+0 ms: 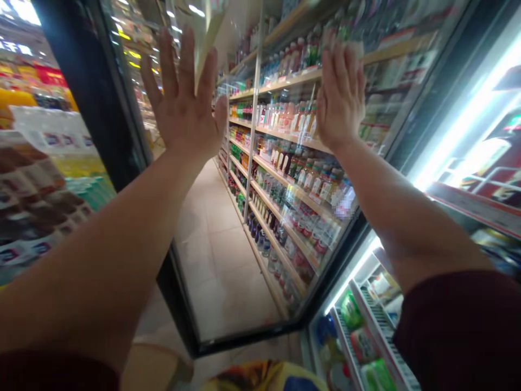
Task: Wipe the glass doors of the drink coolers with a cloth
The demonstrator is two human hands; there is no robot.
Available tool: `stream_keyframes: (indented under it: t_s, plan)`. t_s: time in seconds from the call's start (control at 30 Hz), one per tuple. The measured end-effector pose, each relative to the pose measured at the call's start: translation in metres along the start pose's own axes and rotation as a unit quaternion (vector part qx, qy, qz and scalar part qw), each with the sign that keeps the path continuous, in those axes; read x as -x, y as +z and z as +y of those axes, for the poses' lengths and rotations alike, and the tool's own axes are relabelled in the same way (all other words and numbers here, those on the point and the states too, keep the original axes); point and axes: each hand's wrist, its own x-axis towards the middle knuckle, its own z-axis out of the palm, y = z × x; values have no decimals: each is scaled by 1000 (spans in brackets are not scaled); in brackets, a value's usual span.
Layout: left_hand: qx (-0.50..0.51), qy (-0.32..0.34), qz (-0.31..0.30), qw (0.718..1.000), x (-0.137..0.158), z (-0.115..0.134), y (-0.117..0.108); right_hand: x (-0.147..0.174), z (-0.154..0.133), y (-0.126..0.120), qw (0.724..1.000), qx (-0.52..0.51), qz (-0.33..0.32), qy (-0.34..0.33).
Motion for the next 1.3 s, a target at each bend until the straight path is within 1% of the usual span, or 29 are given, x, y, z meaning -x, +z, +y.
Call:
stream_keyframes:
  t_s: [0.03, 0.07, 0.1, 0.17, 0.23, 0.27, 0.3, 0.33, 0.4, 0.43, 0.47, 0.5, 0.53, 0.63, 0.67, 0.7, 0.73, 0.8, 0.87, 0.9, 0.93, 1.0, 1.07, 1.1, 1.13, 1.17, 1.2, 1.27, 1.3]
  plan:
    - [-21, 16, 12, 1000, 1, -2, 2, 3, 1, 0, 998, -8, -25, -49]
    - [-48, 30, 24, 998, 1, -3, 4, 4, 3, -1, 997, -14, -33, -65]
    - [-75, 41, 35, 996, 1, -5, 6, 4, 6, -1, 999, -15, -21, -42]
    - [-112, 55, 46, 991, 1, -6, 8, 1, 8, 0, 995, -10, 35, 90]
    - [-108, 52, 43, 992, 1, -6, 8, -1, 2, 2, 971, -4, 83, 226]
    - [-91, 48, 35, 994, 0, -5, 7, 0, -2, 4, 964, -2, 89, 252]
    - [-68, 41, 28, 996, 0, -5, 6, 3, -6, 5, 967, 0, 83, 240]
    - [-40, 33, 24, 998, 0, -4, 5, 6, -9, 5, 980, 0, 64, 191]
    - [8, 22, 16, 1000, 0, -4, 4, 13, -8, 6, 999, -5, 5, 41]
    - [20, 20, 12, 1000, 0, -4, 4, 15, -5, 6, 999, -9, -22, -23]
    - [23, 17, 10, 1000, 0, -5, 4, 17, 0, 6, 998, -13, -34, -54]
    - [18, 13, 10, 1000, 0, -5, 4, 17, 6, 5, 998, -14, -29, -47]
    - [7, 9, 11, 1000, 0, -6, 5, 16, 11, 6, 1000, -14, -9, -5]
    - [-9, 7, 15, 1000, -1, -7, 8, 12, 15, 7, 979, -13, 84, 183]
    - [-6, 6, 14, 1000, -2, -8, 8, 12, 12, 7, 973, -12, 98, 211]
    - [-2, 4, 11, 1000, -2, -9, 9, 14, 9, 6, 974, -11, 97, 204]
    - [-4, 0, 5, 1000, -3, -10, 9, 16, 6, 6, 983, -10, 82, 165]
    - [-38, 3, -7, 999, -3, -12, 9, 23, 5, 3, 999, -14, 23, 32]
    - [-93, 25, -10, 995, -3, -13, 10, 28, 13, 1, 995, -25, -37, -91]
    - [-117, 39, -1, 992, -2, -14, 11, 30, 19, 1, 992, -27, -46, -116]
    - [-135, 51, 13, 989, -2, -14, 12, 30, 26, 2, 994, -26, -33, -103]
    - [-152, 67, 40, 985, -1, -14, 13, 27, 37, 8, 999, -13, 42, 18]
    - [-158, 77, 49, 983, 0, -13, 13, 22, 41, 14, 980, 2, 114, 165]
    - [-158, 79, 47, 983, 1, -12, 12, 21, 39, 17, 969, 10, 129, 208]
    - [-157, 80, 45, 983, 1, -11, 12, 21, 36, 18, 966, 17, 133, 223]
    - [-153, 81, 43, 984, 1, -10, 11, 22, 31, 17, 970, 23, 123, 207]
    - [-148, 78, 41, 985, 1, -10, 10, 25, 26, 16, 980, 28, 105, 167]
    - [-130, 71, 35, 988, 1, -10, 9, 33, 20, 9, 998, 35, 43, 39]
    - [-117, 65, 31, 991, 1, -10, 9, 37, 19, 6, 999, 37, 3, -39]
